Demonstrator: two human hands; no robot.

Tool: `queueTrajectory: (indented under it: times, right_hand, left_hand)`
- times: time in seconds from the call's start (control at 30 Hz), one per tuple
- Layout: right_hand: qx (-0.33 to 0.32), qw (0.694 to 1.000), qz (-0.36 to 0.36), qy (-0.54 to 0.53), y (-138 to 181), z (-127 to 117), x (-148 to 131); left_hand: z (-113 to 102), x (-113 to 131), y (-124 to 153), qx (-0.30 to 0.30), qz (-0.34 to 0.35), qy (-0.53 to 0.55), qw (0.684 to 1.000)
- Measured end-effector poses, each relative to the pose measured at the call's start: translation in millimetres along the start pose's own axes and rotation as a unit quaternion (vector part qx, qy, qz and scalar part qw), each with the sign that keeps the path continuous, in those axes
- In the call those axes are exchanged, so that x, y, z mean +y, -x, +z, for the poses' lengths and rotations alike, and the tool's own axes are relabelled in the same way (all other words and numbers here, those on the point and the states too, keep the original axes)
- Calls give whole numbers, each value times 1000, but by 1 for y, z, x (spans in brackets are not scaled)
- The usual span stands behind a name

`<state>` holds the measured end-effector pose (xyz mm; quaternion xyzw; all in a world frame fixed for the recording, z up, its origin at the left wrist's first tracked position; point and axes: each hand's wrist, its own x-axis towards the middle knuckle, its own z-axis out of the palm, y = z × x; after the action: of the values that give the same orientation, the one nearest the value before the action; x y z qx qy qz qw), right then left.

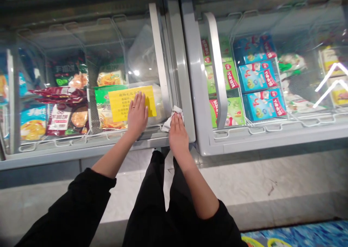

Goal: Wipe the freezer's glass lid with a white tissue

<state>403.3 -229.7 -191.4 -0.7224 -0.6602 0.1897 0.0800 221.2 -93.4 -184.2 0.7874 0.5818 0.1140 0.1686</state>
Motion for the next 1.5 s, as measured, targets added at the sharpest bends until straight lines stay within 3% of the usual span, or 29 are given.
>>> queueTrajectory:
  times: [0.1,0.23,0.33,0.57,0.87,1.13,1.4,1.5]
  right_hand:
    - [8,1000,-3,-11,3,4,-1]
    - [27,999,24,-38,-21,4,-1]
    - [18,998,32,-43,-34,0,-1]
    - [-8,999,5,-50,-15,-5,0]
    - [-40,997,-56,-29,-82,-37,15]
    - [-62,996,-56,3,-65,-45,9]
    - [-69,986,-134,75,-131,-77,11]
    - [-65,983,-149,82,-137,-78,13]
  left_hand:
    - [11,22,-23,4,21,7,1000]
    - [23,25,-40,16,-3,9,1000]
    - [25,22,-39,22,-2,4,1000]
    - [22,25,-36,27,-11,0,1000]
    - [25,23,-36,31,-7,-14,999]
    - [24,23,-35,29,-6,-10,1000]
    - [21,22,-35,23,0,-36,999]
    - [23,21,-35,29,5,-33,999]
